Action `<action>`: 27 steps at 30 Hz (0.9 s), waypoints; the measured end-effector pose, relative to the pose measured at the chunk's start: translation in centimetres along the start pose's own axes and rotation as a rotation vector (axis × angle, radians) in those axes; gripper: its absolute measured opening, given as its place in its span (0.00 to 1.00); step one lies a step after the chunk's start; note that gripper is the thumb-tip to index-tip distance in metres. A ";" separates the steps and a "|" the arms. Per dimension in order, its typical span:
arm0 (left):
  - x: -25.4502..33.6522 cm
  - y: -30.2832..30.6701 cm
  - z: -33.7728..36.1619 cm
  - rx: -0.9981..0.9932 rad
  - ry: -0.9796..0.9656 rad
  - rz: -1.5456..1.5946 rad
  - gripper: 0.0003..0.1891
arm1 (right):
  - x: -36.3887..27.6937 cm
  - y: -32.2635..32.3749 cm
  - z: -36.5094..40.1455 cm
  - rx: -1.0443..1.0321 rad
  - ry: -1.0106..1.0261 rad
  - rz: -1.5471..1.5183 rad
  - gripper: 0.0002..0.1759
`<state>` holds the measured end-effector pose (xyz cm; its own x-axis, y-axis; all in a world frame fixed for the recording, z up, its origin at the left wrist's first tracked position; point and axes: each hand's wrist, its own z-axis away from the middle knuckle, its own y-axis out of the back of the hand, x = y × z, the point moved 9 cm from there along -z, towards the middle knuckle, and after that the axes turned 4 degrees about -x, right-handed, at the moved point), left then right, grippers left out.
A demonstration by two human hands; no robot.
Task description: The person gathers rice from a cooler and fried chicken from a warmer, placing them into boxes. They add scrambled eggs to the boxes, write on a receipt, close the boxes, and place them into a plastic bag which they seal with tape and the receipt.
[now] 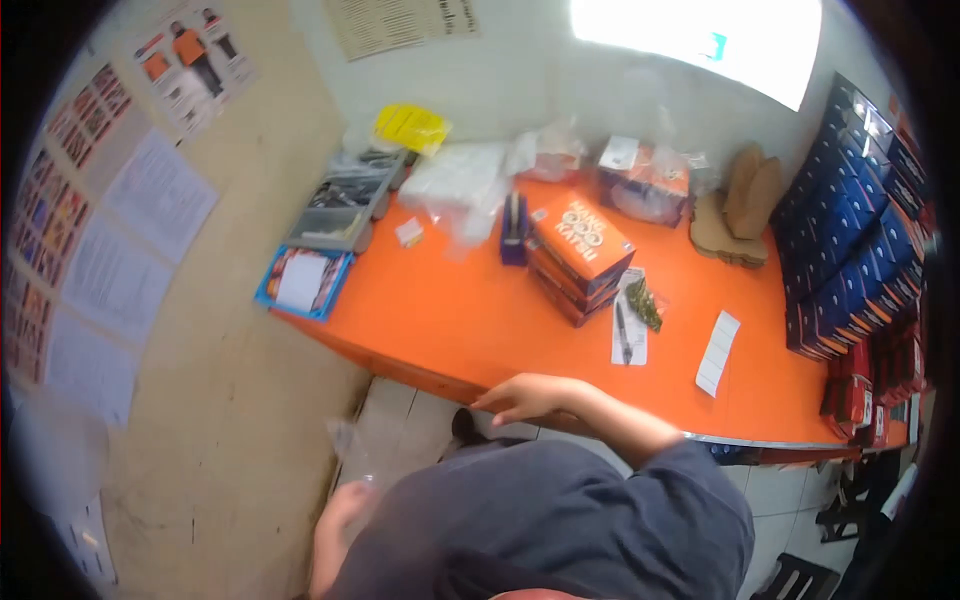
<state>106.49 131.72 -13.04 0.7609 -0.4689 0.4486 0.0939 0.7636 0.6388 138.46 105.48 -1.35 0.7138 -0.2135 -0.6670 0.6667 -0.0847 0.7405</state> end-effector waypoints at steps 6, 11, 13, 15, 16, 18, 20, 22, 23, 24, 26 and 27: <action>11.1 14.6 -2.3 0.448 -0.232 0.842 0.08 | 17.7 10.0 14.1 1.424 -0.636 -1.210 0.31; 31.8 17.8 -3.1 0.240 -0.625 0.606 0.24 | 22.4 10.7 9.7 1.282 -0.512 -1.195 0.28; 37.2 19.0 -1.1 0.173 -0.679 0.559 0.27 | 21.3 10.6 11.0 1.219 -0.662 -1.202 0.24; 40.1 19.7 -0.7 0.079 -0.687 0.494 0.27 | 19.9 10.1 12.4 1.220 -0.672 -1.290 0.23; 41.2 20.1 -0.7 0.051 -0.685 0.485 0.27 | 21.5 9.2 13.1 1.238 -0.679 -1.348 0.23; 42.7 20.4 -0.6 0.019 -0.668 0.474 0.26 | 19.5 9.9 13.4 1.344 -0.346 -1.503 0.24; 43.6 20.3 -0.8 0.002 -0.635 0.461 0.24 | 16.9 10.8 14.6 1.423 -0.156 -1.468 0.26; 45.0 18.8 -1.3 -0.067 -0.633 0.406 0.22 | 13.9 12.0 15.2 1.427 -0.056 -1.378 0.26; 45.9 17.6 -1.4 -0.120 -0.638 0.377 0.22 | 11.9 12.7 15.1 1.437 0.004 -1.343 0.26; 46.8 16.1 -1.6 -0.175 -0.643 0.348 0.21 | 9.9 13.4 14.9 1.448 0.062 -1.306 0.26; 49.5 12.7 -1.3 -0.231 -0.742 0.381 0.23 | 7.2 13.8 13.4 1.464 0.108 -1.241 0.29; 51.0 11.3 -1.3 -0.211 -0.797 0.349 0.22 | 6.5 13.6 12.3 1.437 0.101 -1.160 0.31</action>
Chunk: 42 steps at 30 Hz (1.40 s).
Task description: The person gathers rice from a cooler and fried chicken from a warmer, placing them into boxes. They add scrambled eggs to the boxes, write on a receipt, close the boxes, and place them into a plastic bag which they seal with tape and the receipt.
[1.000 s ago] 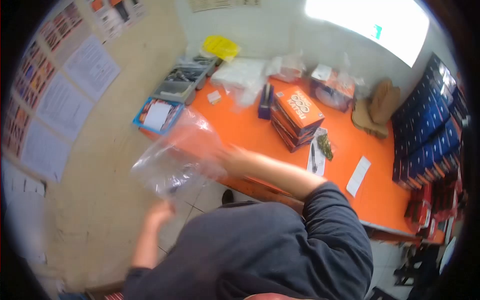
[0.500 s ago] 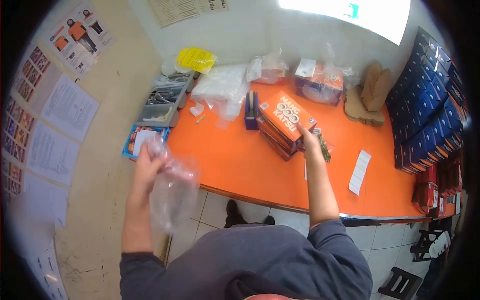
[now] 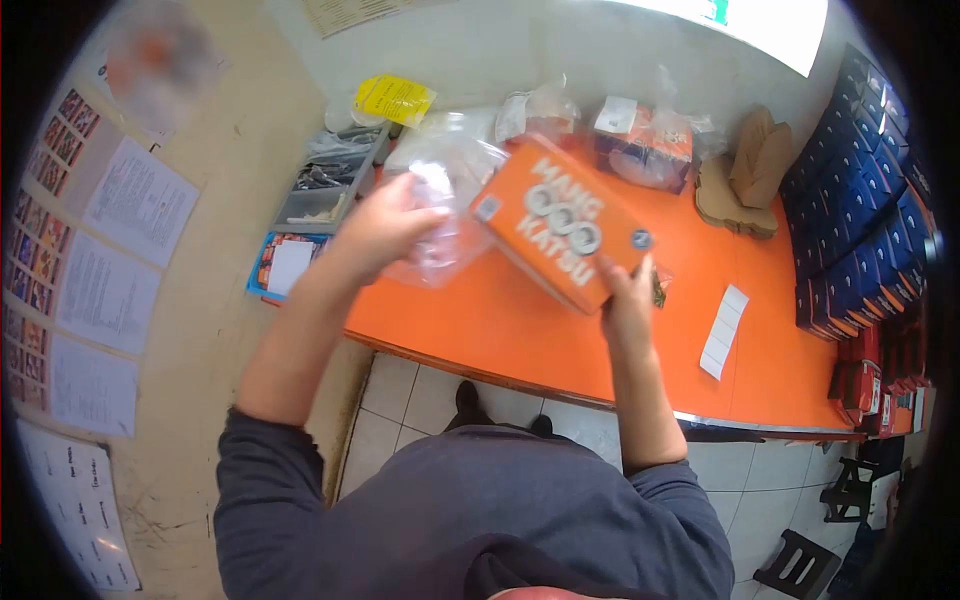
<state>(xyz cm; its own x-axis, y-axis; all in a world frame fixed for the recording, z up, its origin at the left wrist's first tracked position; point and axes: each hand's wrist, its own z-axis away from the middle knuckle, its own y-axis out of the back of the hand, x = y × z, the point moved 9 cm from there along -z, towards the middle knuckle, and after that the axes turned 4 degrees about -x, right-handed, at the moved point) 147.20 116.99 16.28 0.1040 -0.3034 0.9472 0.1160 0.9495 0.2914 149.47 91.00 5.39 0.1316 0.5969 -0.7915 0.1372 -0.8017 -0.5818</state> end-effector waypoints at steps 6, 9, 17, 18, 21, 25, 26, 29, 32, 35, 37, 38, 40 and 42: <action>-0.7 -15.9 1.7 -0.214 -0.169 -0.038 0.22 | 6.2 -6.3 4.2 -0.132 -0.274 -0.268 0.40; -0.6 -19.1 6.6 -0.487 -0.099 -0.194 0.38 | 4.3 -8.8 5.0 -0.213 -0.321 -0.206 0.43; 5.8 -3.5 12.5 -0.449 -0.741 -0.189 0.31 | 4.1 -13.7 5.0 -0.370 -0.290 -0.288 0.40; 3.7 1.3 10.2 -0.249 -0.661 -0.099 0.30 | 4.5 -13.9 5.0 -0.385 -0.297 -0.292 0.41; -11.3 12.0 1.4 0.248 -0.165 0.112 0.28 | 6.5 -15.3 4.9 -0.383 -0.349 -0.280 0.44; -31.8 0.3 -3.2 0.018 0.281 0.696 0.26 | 11.6 -17.3 4.5 -0.284 -0.555 -0.159 0.41; -34.2 -4.3 -3.1 -0.074 0.353 0.871 0.25 | 14.3 -17.1 4.1 -0.276 -0.526 -0.146 0.38; -37.9 -14.5 -0.9 -0.391 0.551 1.183 0.24 | 25.1 -11.7 4.1 -0.370 -0.540 0.162 0.29; -38.0 -15.5 3.9 -0.734 0.616 0.955 0.22 | 27.3 -10.5 3.0 -0.062 -0.567 0.234 0.23; -39.7 -3.0 5.6 -0.619 0.529 0.372 0.15 | 30.0 -6.6 2.2 0.142 -0.766 0.459 0.22; -32.5 6.8 4.2 -0.108 0.119 -0.069 0.24 | 29.3 -5.8 2.3 -0.024 -0.878 0.887 0.21; -27.4 9.9 3.2 0.041 0.021 -0.297 0.29 | 26.6 -8.3 1.3 -0.223 -0.856 1.185 0.20; -20.7 8.7 1.3 0.053 -0.318 -0.398 0.35 | 20.0 -14.3 -0.3 -0.489 -0.819 1.315 0.18; -17.6 5.2 -0.8 0.029 -0.475 -0.611 0.42 | 13.0 -16.7 -2.6 -0.500 -0.571 0.934 0.19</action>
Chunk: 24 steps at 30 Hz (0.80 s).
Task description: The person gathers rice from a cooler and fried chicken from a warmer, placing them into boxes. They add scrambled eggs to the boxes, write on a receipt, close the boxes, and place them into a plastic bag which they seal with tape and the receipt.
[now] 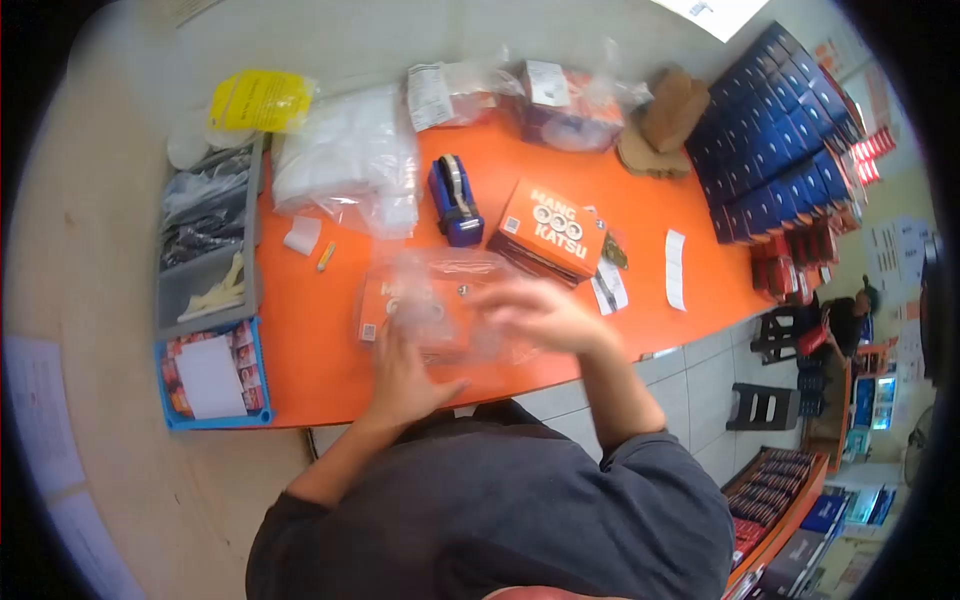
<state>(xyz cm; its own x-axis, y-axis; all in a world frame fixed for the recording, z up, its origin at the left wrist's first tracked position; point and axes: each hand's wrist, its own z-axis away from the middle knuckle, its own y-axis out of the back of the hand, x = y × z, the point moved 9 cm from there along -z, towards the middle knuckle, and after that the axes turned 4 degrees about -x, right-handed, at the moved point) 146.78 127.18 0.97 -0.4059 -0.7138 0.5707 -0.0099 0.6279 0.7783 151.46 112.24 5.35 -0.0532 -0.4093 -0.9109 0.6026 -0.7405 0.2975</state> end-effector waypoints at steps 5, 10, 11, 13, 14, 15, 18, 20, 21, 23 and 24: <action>0.7 -7.8 -6.1 -0.516 0.088 0.146 0.28 | 5.6 11.4 -0.3 0.282 -0.168 0.804 0.52; 3.2 2.6 -8.1 -0.515 0.155 1.250 0.15 | 11.0 13.8 -3.9 0.206 -0.435 1.064 0.65; 2.0 6.2 -8.3 -0.390 0.171 1.379 0.17 | 11.4 14.6 -4.6 0.206 -0.425 1.003 0.63; 0.7 10.9 -8.6 -0.187 0.182 1.482 0.24 | 11.2 15.7 -5.4 0.288 -0.329 0.955 0.55; 0.5 12.4 -8.8 -0.119 0.178 1.463 0.27 | 10.2 15.8 -5.2 0.229 -0.316 0.907 0.54; 0.3 13.7 -8.8 -0.050 0.167 1.445 0.31 | 8.6 16.3 -4.9 0.173 -0.302 0.866 0.54; -0.3 12.1 -6.6 -0.128 0.270 1.302 0.33 | -1.6 16.1 -2.0 0.184 -0.098 1.055 0.55; 0.2 12.8 -6.0 -0.094 0.267 1.253 0.41 | -10.1 14.0 0.2 0.215 0.189 1.109 0.56; 0.4 13.1 -5.7 -0.083 0.268 1.226 0.45 | -14.2 12.3 1.6 0.233 0.395 1.106 0.56; 0.0 13.3 -5.6 -0.047 0.165 1.180 0.42 | -19.4 8.9 2.7 0.137 0.764 0.950 0.55; -0.1 13.3 -5.5 -0.029 0.107 1.158 0.40 | -20.8 6.9 2.4 0.021 0.898 0.860 0.54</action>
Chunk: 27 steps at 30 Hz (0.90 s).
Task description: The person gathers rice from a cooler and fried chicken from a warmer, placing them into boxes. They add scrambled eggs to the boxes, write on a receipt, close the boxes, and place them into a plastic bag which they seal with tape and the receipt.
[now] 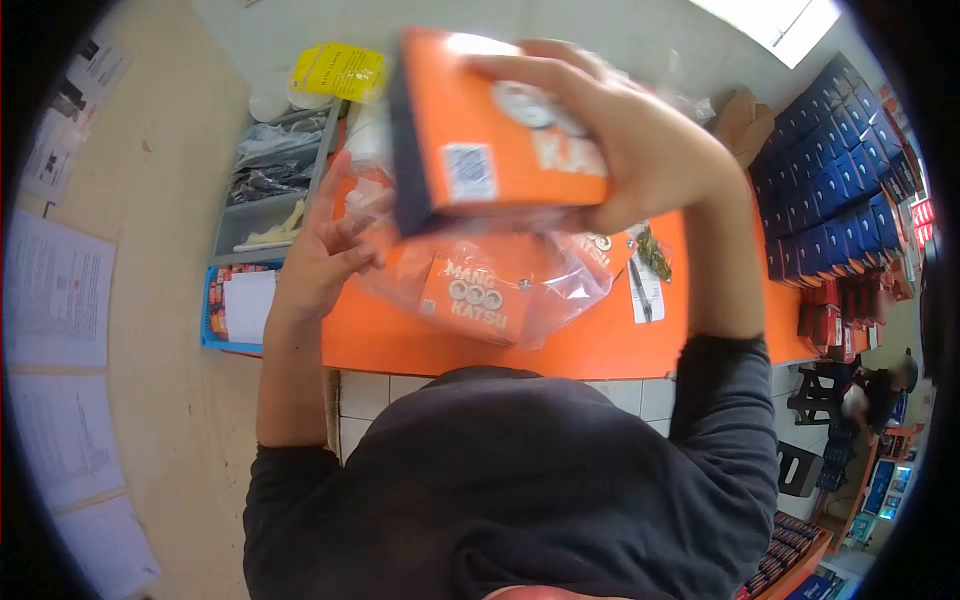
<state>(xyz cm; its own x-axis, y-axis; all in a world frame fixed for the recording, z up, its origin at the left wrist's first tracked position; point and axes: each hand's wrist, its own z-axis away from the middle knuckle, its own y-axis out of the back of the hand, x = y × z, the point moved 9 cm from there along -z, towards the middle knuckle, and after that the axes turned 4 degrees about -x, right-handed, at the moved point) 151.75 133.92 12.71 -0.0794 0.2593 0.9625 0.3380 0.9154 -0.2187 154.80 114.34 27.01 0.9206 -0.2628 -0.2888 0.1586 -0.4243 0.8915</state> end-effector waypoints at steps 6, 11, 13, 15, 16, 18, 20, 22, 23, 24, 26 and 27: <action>-3.2 3.2 2.0 0.243 -0.024 -0.088 0.44 | -0.7 -13.0 -1.6 -0.332 0.122 -0.727 0.60; -7.2 -0.1 3.5 0.175 0.062 0.017 0.49 | 4.3 -22.3 10.8 -0.530 -0.467 -0.784 0.60; -9.4 -3.8 2.9 -0.006 -0.024 -0.208 0.48 | 4.0 -22.5 11.2 -0.560 -0.710 -0.587 0.59; -9.6 -7.5 2.5 -0.170 -0.108 -0.431 0.48 | 3.8 -25.3 9.9 -0.639 -0.763 -0.356 0.52; -8.2 -9.5 2.5 -0.244 -0.078 -0.405 0.48 | 3.8 -27.8 9.0 -0.707 -0.692 -0.227 0.47; -6.9 -10.7 2.4 -0.173 -0.354 -0.627 0.47 | 3.6 -30.2 8.1 -0.684 -0.616 -0.055 0.39; -6.7 -7.8 1.6 -0.111 0.030 -0.300 0.47 | 3.8 -30.9 8.8 -0.879 -0.597 0.239 0.35; -7.2 -5.1 2.2 -0.133 0.375 -0.245 0.45 | 2.5 -25.8 11.7 -0.455 -0.375 0.252 0.23; -7.9 -3.5 2.6 -0.184 0.522 -0.350 0.44 | 1.7 -22.6 14.0 -0.252 -0.261 0.260 0.19; -7.9 -2.3 2.6 -0.299 0.582 -0.374 0.43 | 3.5 -22.0 16.1 -0.764 -0.513 0.054 0.23; -4.9 -1.0 0.8 -0.241 0.423 -0.215 0.39 | 1.7 -14.5 16.2 -1.204 -0.767 -0.134 0.23; -2.4 -0.8 0.0 -0.182 0.307 -0.133 0.38 | 1.1 -11.2 14.5 -1.135 -0.783 -0.099 0.18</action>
<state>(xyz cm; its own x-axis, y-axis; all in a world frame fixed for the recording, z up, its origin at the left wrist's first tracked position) 151.72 132.55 10.56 0.1421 0.0124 0.9898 0.5067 0.8581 -0.0835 148.83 106.20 11.65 0.5100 -0.8472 -0.1489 0.7597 0.3624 0.5398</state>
